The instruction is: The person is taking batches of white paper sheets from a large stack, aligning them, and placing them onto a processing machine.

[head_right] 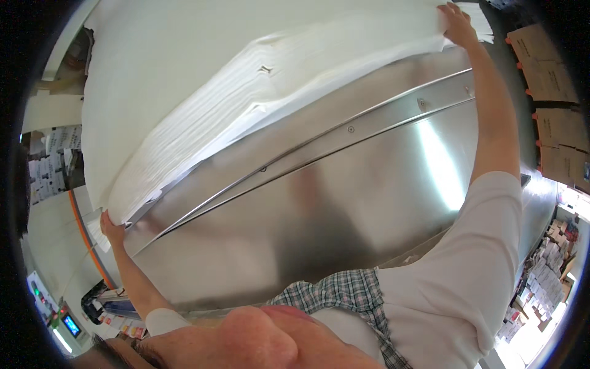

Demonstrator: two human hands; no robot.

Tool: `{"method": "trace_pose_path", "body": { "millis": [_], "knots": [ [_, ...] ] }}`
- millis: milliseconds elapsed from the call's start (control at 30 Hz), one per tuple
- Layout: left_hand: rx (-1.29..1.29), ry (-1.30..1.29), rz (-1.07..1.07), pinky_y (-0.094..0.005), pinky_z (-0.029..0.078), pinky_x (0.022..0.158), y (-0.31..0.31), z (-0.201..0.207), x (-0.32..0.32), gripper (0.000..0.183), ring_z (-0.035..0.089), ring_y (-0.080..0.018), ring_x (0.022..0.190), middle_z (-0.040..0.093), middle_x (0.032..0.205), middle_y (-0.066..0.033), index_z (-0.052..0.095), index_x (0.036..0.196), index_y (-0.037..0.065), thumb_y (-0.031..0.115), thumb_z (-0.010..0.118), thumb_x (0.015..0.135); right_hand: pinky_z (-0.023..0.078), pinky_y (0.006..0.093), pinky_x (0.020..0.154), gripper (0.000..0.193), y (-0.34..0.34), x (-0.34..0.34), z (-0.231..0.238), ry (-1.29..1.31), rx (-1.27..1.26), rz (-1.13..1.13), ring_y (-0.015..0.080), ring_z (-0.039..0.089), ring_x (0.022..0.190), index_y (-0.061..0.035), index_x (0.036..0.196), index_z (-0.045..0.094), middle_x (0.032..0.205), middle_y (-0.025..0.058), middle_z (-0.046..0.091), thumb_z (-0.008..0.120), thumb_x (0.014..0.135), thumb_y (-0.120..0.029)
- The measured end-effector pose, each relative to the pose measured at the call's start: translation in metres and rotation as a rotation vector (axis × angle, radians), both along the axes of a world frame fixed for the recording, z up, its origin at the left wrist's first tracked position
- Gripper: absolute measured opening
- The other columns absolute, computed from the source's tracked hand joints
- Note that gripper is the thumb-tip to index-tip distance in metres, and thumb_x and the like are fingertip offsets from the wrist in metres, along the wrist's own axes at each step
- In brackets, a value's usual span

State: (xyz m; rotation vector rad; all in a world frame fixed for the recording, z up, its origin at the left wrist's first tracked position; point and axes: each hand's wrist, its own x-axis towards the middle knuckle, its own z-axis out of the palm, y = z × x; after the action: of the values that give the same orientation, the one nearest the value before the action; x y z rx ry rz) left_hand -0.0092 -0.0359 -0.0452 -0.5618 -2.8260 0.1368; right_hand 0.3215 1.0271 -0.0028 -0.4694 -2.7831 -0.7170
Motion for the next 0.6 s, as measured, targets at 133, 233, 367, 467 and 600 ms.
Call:
{"method": "trace_pose_path", "body": {
  "millis": [133, 233, 367, 467, 600],
  "knots": [
    [0.056, 0.125, 0.05, -0.0437, 0.028, 0.099, -0.017, 0.072, 0.026, 0.064, 0.039, -0.0341, 0.117, 0.044, 0.124, -0.0174, 0.046, 0.118, 0.01, 0.016, 0.071, 0.06, 0.025, 0.0544, 0.099, 0.072, -0.064, -0.012, 0.059, -0.018, -0.364, -0.045, 0.0378, 0.023, 0.125, -0.0047, 0.127, 0.037, 0.13, 0.0173, 0.037, 0.07, 0.065, -0.022],
    [0.057, 0.2, 0.018, -0.0431, 0.029, 0.099, -0.022, 0.118, 0.039, 0.065, 0.039, -0.0353, 0.117, 0.043, 0.125, -0.0185, 0.046, 0.118, 0.009, 0.015, 0.072, 0.059, 0.035, 0.0409, 0.096, 0.058, -0.034, 0.047, 0.086, 0.181, -0.153, 0.072, 0.0314, 0.039, 0.119, -0.0126, 0.121, 0.043, 0.124, 0.014, 0.045, 0.066, 0.067, -0.014],
    [0.129, 0.252, -0.027, -0.0441, 0.029, 0.099, -0.035, 0.162, 0.093, 0.068, 0.037, -0.036, 0.118, 0.041, 0.127, -0.019, 0.045, 0.12, 0.008, 0.014, 0.072, 0.059, 0.036, 0.04, 0.096, 0.056, -0.018, 0.126, 0.094, 0.214, -0.001, 0.171, 0.0309, 0.038, 0.119, -0.014, 0.122, 0.042, 0.123, 0.0146, 0.046, 0.06, 0.069, -0.007],
    [0.103, 0.29, -0.157, -0.0454, 0.03, 0.097, -0.063, 0.166, 0.144, 0.066, 0.037, -0.0363, 0.116, 0.041, 0.126, -0.0177, 0.045, 0.12, 0.009, 0.017, 0.071, 0.059, 0.035, 0.0411, 0.096, 0.056, -0.027, 0.191, 0.079, 0.233, -0.092, 0.163, 0.0316, 0.037, 0.12, -0.0144, 0.124, 0.04, 0.127, 0.015, 0.043, 0.058, 0.072, -0.007],
    [0.077, 0.23, -0.143, -0.046, 0.028, 0.097, -0.063, 0.151, 0.227, 0.059, 0.039, -0.037, 0.113, 0.043, 0.123, -0.0171, 0.047, 0.117, 0.01, 0.016, 0.068, 0.063, 0.027, 0.0462, 0.099, 0.057, -0.071, 0.288, 0.047, 0.122, -0.174, -0.035, 0.0316, 0.033, 0.124, -0.0163, 0.125, 0.04, 0.134, 0.0148, 0.034, 0.055, 0.072, -0.003]
  ]
}}
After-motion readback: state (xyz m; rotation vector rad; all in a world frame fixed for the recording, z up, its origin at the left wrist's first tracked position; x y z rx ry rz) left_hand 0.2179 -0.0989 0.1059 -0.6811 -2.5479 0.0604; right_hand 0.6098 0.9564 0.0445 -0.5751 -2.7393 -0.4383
